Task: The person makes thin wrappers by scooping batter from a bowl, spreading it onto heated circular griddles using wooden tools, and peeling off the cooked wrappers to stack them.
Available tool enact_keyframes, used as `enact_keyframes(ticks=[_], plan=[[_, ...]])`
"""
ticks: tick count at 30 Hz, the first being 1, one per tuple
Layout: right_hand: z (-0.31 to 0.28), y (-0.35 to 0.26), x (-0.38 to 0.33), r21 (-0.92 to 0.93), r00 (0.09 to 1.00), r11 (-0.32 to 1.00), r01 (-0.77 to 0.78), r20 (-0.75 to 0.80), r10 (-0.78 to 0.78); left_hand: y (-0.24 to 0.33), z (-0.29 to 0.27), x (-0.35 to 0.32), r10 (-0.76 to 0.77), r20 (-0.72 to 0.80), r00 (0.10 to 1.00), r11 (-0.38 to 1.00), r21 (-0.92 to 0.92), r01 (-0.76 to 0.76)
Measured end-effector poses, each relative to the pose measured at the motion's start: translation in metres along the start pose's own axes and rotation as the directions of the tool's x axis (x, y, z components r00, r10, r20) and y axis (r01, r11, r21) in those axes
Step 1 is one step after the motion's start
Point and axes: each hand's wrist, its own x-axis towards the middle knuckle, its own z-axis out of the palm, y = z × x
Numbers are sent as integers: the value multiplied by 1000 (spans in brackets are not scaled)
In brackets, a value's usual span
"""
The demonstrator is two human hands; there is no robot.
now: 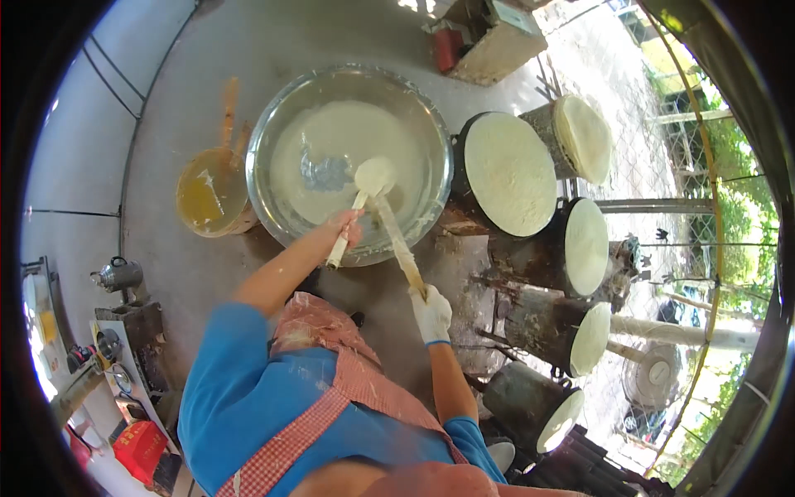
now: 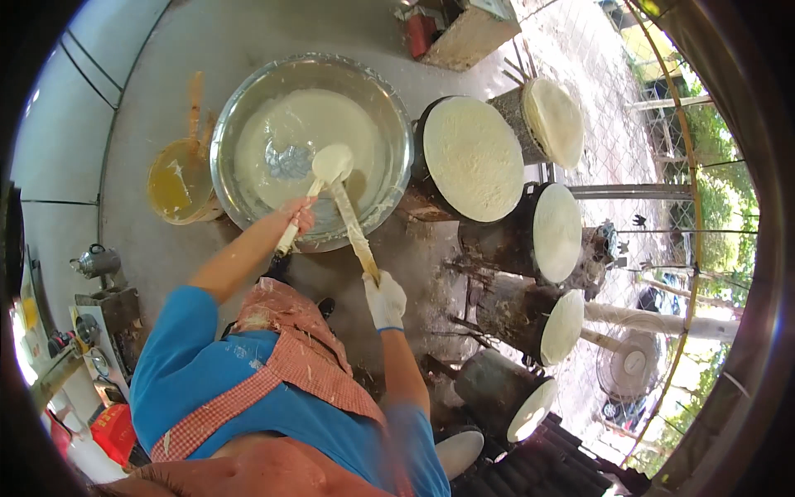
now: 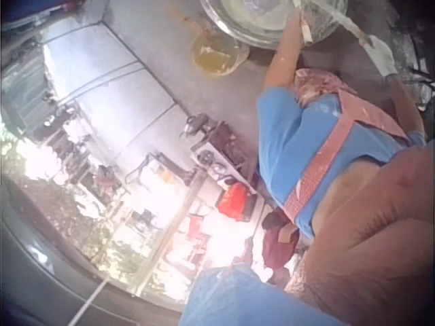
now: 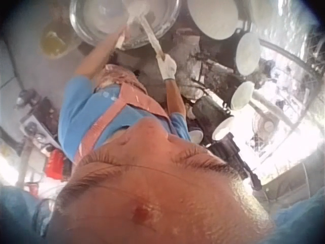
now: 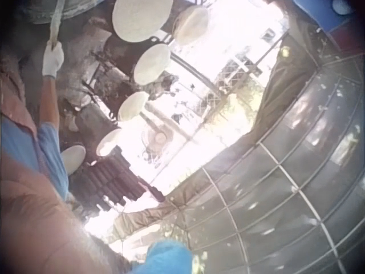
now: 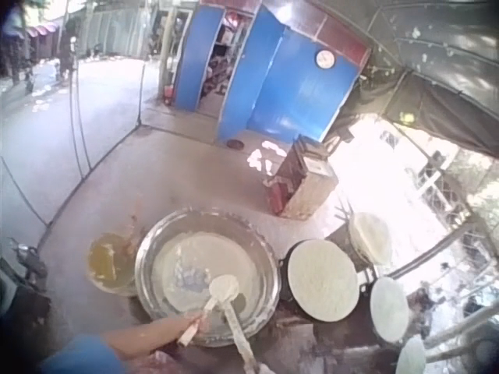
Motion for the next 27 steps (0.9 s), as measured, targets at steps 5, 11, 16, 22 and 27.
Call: enact_keyframes(ticks=[5, 11, 16, 22, 27], plan=[[-75, -12, -27, 205, 860, 915, 347, -458, -224, 4, 84, -171, 219, 407, 887, 937, 167, -308], [-229, -56, -21, 360, 558, 533, 766, -785, -271, -23, 207, -399, 535, 591, 603, 459, 396, -795], [-270, -99, -57, 512, 651, 466, 721, -731, -205, 10, 204, -433, 625, 731, 275, 10, 346, -938], [-73, -24, 13, 931, 956, 296, 213, -137, -258, 65, 67, -262, -50, 595, 802, 833, 468, -295], [-59, 10, -59, 658, 994, 746, 102, -102, -47, 40, 56, -242, -26, 324, 946, 989, 147, -23]])
